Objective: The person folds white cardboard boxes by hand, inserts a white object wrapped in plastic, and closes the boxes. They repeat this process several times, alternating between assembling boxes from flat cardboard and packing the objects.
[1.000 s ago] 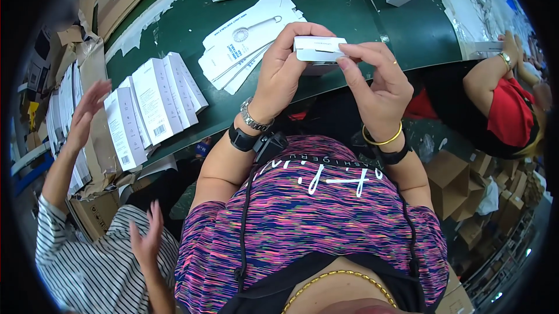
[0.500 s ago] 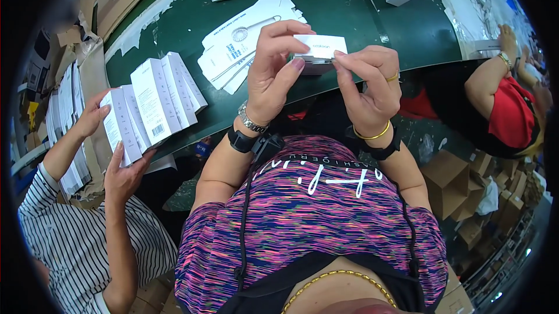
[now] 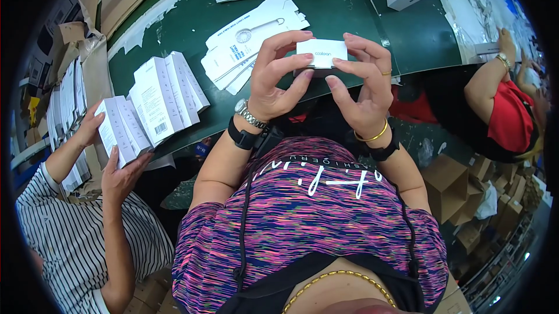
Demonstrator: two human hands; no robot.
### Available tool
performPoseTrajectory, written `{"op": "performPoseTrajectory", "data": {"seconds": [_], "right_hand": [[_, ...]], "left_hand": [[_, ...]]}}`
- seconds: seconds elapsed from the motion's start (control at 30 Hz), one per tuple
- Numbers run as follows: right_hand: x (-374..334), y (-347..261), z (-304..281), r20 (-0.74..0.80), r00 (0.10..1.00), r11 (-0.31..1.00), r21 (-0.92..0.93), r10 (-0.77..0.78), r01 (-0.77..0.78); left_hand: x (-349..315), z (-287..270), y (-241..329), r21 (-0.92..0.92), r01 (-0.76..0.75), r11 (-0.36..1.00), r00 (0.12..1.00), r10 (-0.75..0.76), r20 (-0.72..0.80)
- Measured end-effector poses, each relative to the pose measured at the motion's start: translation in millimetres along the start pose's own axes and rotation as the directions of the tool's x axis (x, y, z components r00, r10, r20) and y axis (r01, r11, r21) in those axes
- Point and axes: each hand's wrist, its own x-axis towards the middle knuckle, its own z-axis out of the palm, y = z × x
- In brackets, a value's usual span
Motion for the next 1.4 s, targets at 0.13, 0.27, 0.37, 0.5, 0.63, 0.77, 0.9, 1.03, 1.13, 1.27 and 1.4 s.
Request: {"op": "performPoseTrajectory", "data": {"seconds": [0.13,0.27,0.37,0.5,0.63,0.77,0.9,1.03,1.13,1.27,1.4], "right_hand": [[0,-4,8,-0.029,0.982,0.966,0.191,0.185,-0.177],[1,-1,10,-0.014,0.969,0.931,0.281,0.246,-0.232],[1,2,10,0.0,0.963,0.914,0.315,0.27,-0.257],[-1,4,12,-0.003,0.976,0.935,0.289,0.216,-0.206],[-1,5,15,-0.041,0.972,0.893,0.404,0.232,-0.196],[-8,11,14,-0.031,0.983,0.928,0.337,0.183,-0.162],[-8,17,13,-0.014,0.992,0.964,0.24,0.123,-0.116],[-10,16,7,-0.02,1.0,0.997,0.071,0.015,-0.014],[-18,1,-10,-0.117,0.925,0.924,0.18,0.361,-0.338],[-62,11,-37,-0.159,0.834,0.849,0.071,0.528,-0.524],[-59,-5,-53,-0.166,0.647,0.665,0.263,0.744,-0.699]], "left_hand": [[1,6,2,-0.047,0.042,0.998,0.998,-0.044,-0.036],[2,6,2,-0.059,0.059,0.997,0.997,-0.061,-0.043],[2,6,2,-0.089,0.073,0.993,0.997,-0.076,-0.033],[4,6,0,-0.064,0.06,0.996,0.998,-0.06,-0.008],[5,6,-1,-0.053,0.041,0.998,0.999,-0.041,-0.009],[6,5,-4,-0.034,0.005,0.999,1.0,-0.005,0.002],[5,7,-3,-0.037,-0.007,0.999,1.0,0.006,-0.026],[6,16,-5,-0.03,-0.004,1.0,0.999,0.003,-0.049],[10,33,-8,-0.015,-0.003,1.0,0.999,0.003,0.034],[12,69,19,0.027,0.231,0.972,0.973,-0.232,0.009],[8,71,51,0.146,0.424,0.894,0.862,-0.448,0.236]]}}
